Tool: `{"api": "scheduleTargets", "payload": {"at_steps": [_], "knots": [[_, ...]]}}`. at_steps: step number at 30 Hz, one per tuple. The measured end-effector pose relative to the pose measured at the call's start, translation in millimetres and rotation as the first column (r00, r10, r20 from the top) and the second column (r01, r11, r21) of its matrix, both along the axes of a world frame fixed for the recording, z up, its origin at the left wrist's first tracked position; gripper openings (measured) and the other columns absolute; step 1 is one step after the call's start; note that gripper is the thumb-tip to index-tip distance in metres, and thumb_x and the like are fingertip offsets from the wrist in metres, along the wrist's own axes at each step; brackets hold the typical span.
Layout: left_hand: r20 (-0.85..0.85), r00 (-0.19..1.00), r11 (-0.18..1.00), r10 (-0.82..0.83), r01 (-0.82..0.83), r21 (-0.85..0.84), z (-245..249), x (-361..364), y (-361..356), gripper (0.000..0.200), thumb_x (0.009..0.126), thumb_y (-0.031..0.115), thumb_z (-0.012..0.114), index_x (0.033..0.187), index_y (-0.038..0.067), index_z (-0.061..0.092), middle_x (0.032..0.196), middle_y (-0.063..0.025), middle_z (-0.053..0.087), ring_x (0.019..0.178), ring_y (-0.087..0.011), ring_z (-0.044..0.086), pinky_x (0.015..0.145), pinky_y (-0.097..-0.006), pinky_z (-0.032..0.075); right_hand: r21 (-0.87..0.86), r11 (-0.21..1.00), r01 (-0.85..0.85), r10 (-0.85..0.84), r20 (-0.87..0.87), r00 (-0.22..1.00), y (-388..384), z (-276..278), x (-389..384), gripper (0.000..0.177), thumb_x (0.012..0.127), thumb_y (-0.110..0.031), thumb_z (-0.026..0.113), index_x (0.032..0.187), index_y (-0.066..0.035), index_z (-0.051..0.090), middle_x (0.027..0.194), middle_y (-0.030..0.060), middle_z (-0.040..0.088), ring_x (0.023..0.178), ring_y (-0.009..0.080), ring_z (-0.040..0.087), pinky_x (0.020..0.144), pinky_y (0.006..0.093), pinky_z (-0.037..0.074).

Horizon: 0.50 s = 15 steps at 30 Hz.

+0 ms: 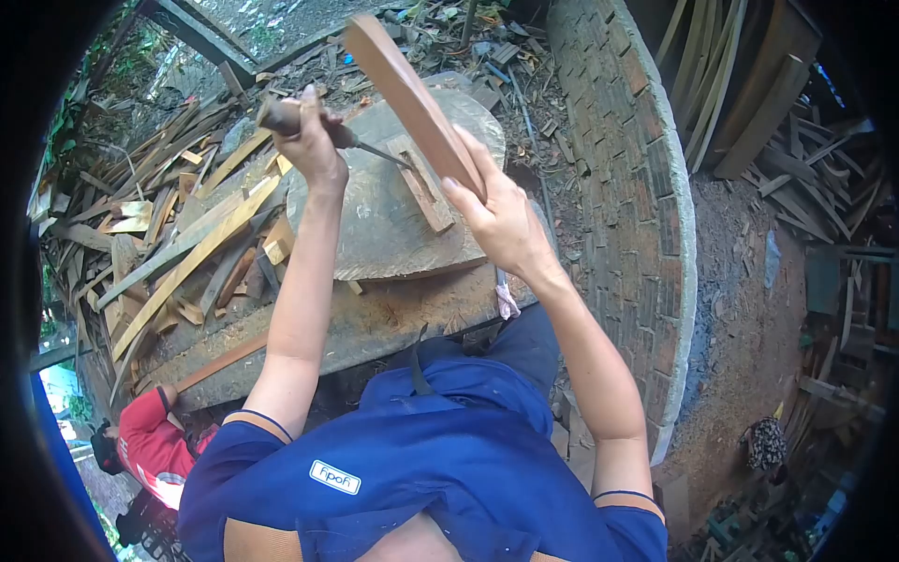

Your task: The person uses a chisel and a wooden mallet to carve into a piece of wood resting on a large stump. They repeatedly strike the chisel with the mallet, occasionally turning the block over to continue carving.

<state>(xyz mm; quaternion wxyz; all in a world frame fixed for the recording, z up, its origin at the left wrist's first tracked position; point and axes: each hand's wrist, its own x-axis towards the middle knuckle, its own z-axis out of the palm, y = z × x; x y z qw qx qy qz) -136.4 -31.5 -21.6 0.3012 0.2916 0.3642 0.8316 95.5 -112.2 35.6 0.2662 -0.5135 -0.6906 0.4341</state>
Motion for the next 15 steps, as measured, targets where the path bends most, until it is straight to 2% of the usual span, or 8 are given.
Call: {"api": "scheduleTargets", "payload": {"at_steps": [1,3,6,7,9,10,13,15], "knots": [[0.073,0.994,0.997,0.079,-0.077,-0.03,-4.0,-9.0,1.3,0.023,0.088,0.007,0.071,0.088,0.011,0.048,0.066,-0.0027,0.057,0.053,-0.0102,0.055,0.051,-0.0235,0.05,-0.075,0.997,0.028,-0.032,-0.051,0.998,0.9,-20.0,1.6,0.062,0.093,-0.035,0.054,0.15,-0.019,0.033,0.129,0.0243,0.058,0.116,0.037,0.06,0.1,0.0417,0.044],[0.173,0.967,0.979,0.187,-0.169,-0.114,-10.1,-19.4,-2.5,0.026,0.088,0.013,0.072,0.088,0.011,0.046,0.065,-0.002,0.054,0.054,-0.0107,0.055,0.052,-0.0294,0.054,-0.075,0.996,0.05,-0.053,-0.035,0.998,-4.2,-50.7,4.9,0.063,0.093,-0.036,0.055,0.149,-0.015,0.034,0.137,0.0235,0.052,0.127,0.036,0.052,0.105,0.0412,0.039],[0.331,0.903,0.952,0.273,-0.203,-0.23,-29.0,-36.7,-12.7,0.024,0.092,0.02,0.068,0.089,0.009,0.047,0.062,-0.0026,0.058,0.05,-0.0137,0.057,0.049,-0.0281,0.053,-0.127,0.99,0.063,-0.069,-0.042,0.997,-14.1,-86.5,6.0,0.063,0.093,-0.036,0.055,0.149,-0.016,0.034,0.136,0.0226,0.053,0.127,0.0363,0.052,0.105,0.0413,0.039],[0.324,0.898,0.935,0.298,-0.206,-0.289,-41.4,-45.3,-14.7,0.027,0.093,0.026,0.068,0.094,0.01,0.046,0.062,-0.0031,0.058,0.051,-0.0165,0.059,0.051,-0.0325,0.053,-0.129,0.988,0.087,-0.095,-0.06,0.994,-18.7,-94.4,5.6,0.063,0.093,-0.036,0.055,0.149,-0.016,0.034,0.137,0.0223,0.053,0.127,0.0361,0.051,0.106,0.0411,0.039],[0.458,0.819,0.9,0.345,-0.15,-0.41,-55.2,-58.2,-19.8,0.034,0.092,0.034,0.068,0.1,0.011,0.043,0.062,-0.0037,0.056,0.052,-0.0193,0.059,0.056,-0.0371,0.053,-0.147,0.985,0.092,-0.104,-0.077,0.992,-24.2,-108.8,6.6,0.063,0.093,-0.036,0.054,0.149,-0.015,0.034,0.139,0.0219,0.051,0.129,0.0353,0.05,0.106,0.0406,0.038],[0.473,0.813,0.897,0.341,-0.131,-0.422,-61.4,-63.3,-21.4,0.041,0.091,0.042,0.067,0.103,0.013,0.041,0.062,-0.0044,0.055,0.055,-0.0203,0.059,0.06,-0.0392,0.053,-0.141,0.984,0.109,-0.12,-0.066,0.991,-26.6,-117.4,6.8,0.063,0.094,-0.035,0.054,0.149,-0.014,0.034,0.139,0.0214,0.051,0.129,0.0348,0.05,0.106,0.0402,0.038],[0.592,0.726,0.914,0.35,-0.127,-0.385,-63.9,-77.1,-19.9,0.042,0.091,0.045,0.066,0.099,0.012,0.041,0.062,-0.0038,0.052,0.055,-0.0186,0.057,0.06,-0.0376,0.052,-0.165,0.977,0.133,-0.143,-0.054,0.988,-25.8,-123.0,8.8,0.063,0.094,-0.035,0.053,0.149,-0.012,0.034,0.14,0.0199,0.051,0.128,0.0337,0.05,0.106,0.0395,0.038],[0.582,0.784,0.967,0.216,-0.09,-0.238,-50.4,-81.9,-14.6,0.039,0.093,0.042,0.064,0.091,0.01,0.042,0.063,-0.0014,0.051,0.055,-0.0145,0.054,0.057,-0.036,0.052,-0.183,0.973,0.141,-0.158,-0.082,0.984,-23.7,-120.8,7.5,0.062,0.094,-0.035,0.053,0.149,-0.013,0.035,0.137,0.0198,0.053,0.124,0.0338,0.053,0.104,0.0396,0.039]]}}
